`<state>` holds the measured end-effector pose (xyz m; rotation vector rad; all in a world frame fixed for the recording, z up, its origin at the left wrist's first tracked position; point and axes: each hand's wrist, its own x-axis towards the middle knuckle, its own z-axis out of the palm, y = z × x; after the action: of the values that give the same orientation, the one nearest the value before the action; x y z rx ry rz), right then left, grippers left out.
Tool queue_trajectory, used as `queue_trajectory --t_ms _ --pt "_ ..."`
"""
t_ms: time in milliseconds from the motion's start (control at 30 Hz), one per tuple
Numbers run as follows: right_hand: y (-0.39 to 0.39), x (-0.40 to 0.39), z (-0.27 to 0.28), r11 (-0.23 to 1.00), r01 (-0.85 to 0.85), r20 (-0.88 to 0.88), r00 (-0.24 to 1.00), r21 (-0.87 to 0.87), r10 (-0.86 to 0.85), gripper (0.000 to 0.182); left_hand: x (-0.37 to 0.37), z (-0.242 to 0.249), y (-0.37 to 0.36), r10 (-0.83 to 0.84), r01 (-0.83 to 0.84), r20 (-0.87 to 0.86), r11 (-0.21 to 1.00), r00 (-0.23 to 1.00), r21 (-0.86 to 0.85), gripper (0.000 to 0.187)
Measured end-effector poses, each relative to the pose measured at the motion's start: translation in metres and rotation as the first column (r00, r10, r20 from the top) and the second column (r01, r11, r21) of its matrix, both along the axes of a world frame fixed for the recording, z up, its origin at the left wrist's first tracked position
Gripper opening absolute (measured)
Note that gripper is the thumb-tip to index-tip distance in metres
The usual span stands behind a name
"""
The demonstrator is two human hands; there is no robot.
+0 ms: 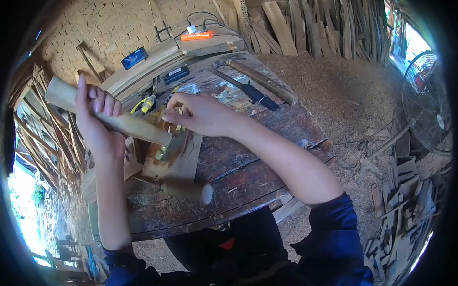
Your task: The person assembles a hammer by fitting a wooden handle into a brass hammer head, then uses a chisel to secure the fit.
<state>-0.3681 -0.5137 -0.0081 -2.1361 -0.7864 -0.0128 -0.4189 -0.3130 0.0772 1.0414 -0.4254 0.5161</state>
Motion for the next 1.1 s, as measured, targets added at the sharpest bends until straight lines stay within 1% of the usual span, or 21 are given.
queue_trajectory --t_ms 67,100,133,233,267,300,367,433,500,533,567,633,667,767,867,900,933,1000,1033,1067,1100 --pt "-0.009 0.009 0.003 0.992 0.06 -0.006 0.998 0.115 -0.059 0.053 0.005 0.002 -0.006 0.053 -0.053 -0.034 0.998 0.998 0.017 0.035" --pt "-0.015 0.015 0.004 0.981 0.089 -0.013 0.996 0.17 -0.089 0.057 0.007 0.001 -0.007 0.066 -0.065 -0.019 0.995 0.998 0.07 0.036" --pt "-0.024 0.02 0.004 0.976 0.193 0.088 0.975 0.104 -0.202 0.057 0.008 0.0 -0.006 0.081 -0.079 -0.006 0.99 0.997 0.121 0.036" --pt "-0.039 0.027 0.002 0.946 0.325 0.318 0.896 0.008 -0.311 0.041 0.01 -0.002 -0.009 0.124 -0.124 0.014 0.965 0.992 0.23 0.036" --pt "-0.04 0.026 0.002 0.931 0.364 0.323 0.885 -0.03 -0.336 0.036 0.009 -0.003 -0.01 0.146 -0.144 0.014 0.954 0.989 0.263 0.035" --pt "-0.039 0.024 0.005 0.914 0.401 0.334 0.872 -0.066 -0.359 0.032 0.01 -0.003 -0.009 0.127 -0.126 0.013 0.961 0.992 0.245 0.035" --pt "-0.043 0.027 0.005 0.869 0.491 0.388 0.813 -0.057 -0.434 0.031 0.014 -0.004 -0.004 0.08 -0.081 0.016 0.975 0.997 0.207 0.035" --pt "-0.063 0.038 0.007 0.791 0.611 0.468 0.708 -0.031 -0.529 0.034 0.018 -0.005 0.001 0.061 -0.061 0.004 0.979 0.998 0.194 0.035" --pt "-0.09 0.051 0.005 0.668 0.743 0.537 0.582 -0.046 -0.611 0.035 0.017 -0.003 0.003 0.039 -0.035 -0.018 0.983 0.999 0.181 0.035" --pt "-0.108 0.059 -0.001 0.623 0.777 0.503 0.575 -0.09 -0.645 0.043 0.018 -0.003 0.005 0.025 -0.019 -0.031 0.984 0.999 0.175 0.035" --pt "-0.118 0.066 -0.013 0.549 0.814 0.499 0.561 -0.188 -0.66 0.048 0.019 -0.003 0.009 0.011 -0.003 -0.042 0.985 0.999 0.17 0.034" --pt "-0.124 0.075 -0.025 0.383 0.847 0.497 0.528 -0.369 -0.688 0.058 0.02 -0.001 0.012 0.023 -0.011 -0.065 0.984 0.998 0.18 0.035" --pt "-0.128 0.081 -0.029 0.417 0.761 0.31 0.605 -0.497 -0.734 0.072 0.02 0.003 0.013 0.047 -0.031 -0.081 0.98 0.996 0.197 0.037" --pt "-0.12 0.081 -0.04 0.383 0.759 0.359 0.606 -0.526 -0.71 0.075 0.02 0.006 0.022 0.113 -0.081 -0.114 0.964 0.987 0.252 0.039" --pt "-0.125 0.087 -0.041 0.387 0.752 0.33 0.607 -0.534 -0.723 0.068 0.028 0.002 0.027 0.15 -0.105 -0.151 0.957 0.977 0.269 0.041" --pt "-0.124 0.088 -0.04 0.39 0.751 0.331 0.61 -0.534 -0.72 0.066 0.027 0.002 0.032 0.028 0.009 -0.152 0.971 0.988 0.241 0.036" --pt "-0.122 0.087 -0.041 0.379 0.767 0.363 0.598 -0.518 -0.715 0.057 0.024 0.004 0.037 -0.095 0.125 -0.147 0.969 0.985 0.213 0.031" --pt "-0.119 0.085 -0.044 0.35 0.81 0.474 0.566 -0.471 -0.675 0.054 0.036 -0.003 0.028 0.069 -0.043 -0.146 0.984 0.987 0.171 0.04" --pt "-0.119 0.085 -0.046 0.335 0.831 0.526 0.545 -0.444 -0.653 0.053 0.035 -0.002 0.034 -0.02 0.049 -0.16 0.982 0.987 0.182 0.039" --pt "-0.121 0.087 -0.047 0.336 0.846 0.545 0.525 -0.413 -0.654 0.044 0.034 -0.001 0.044 -0.11 0.143 -0.176 0.971 0.978 0.191 0.039" --pt "-0.121 0.085 -0.045 0.355 0.866 0.591 0.501 -0.353 -0.632 0.041 0.034 -0.001 0.05 -0.2 0.237 -0.191 0.952 0.961 0.196 0.039"
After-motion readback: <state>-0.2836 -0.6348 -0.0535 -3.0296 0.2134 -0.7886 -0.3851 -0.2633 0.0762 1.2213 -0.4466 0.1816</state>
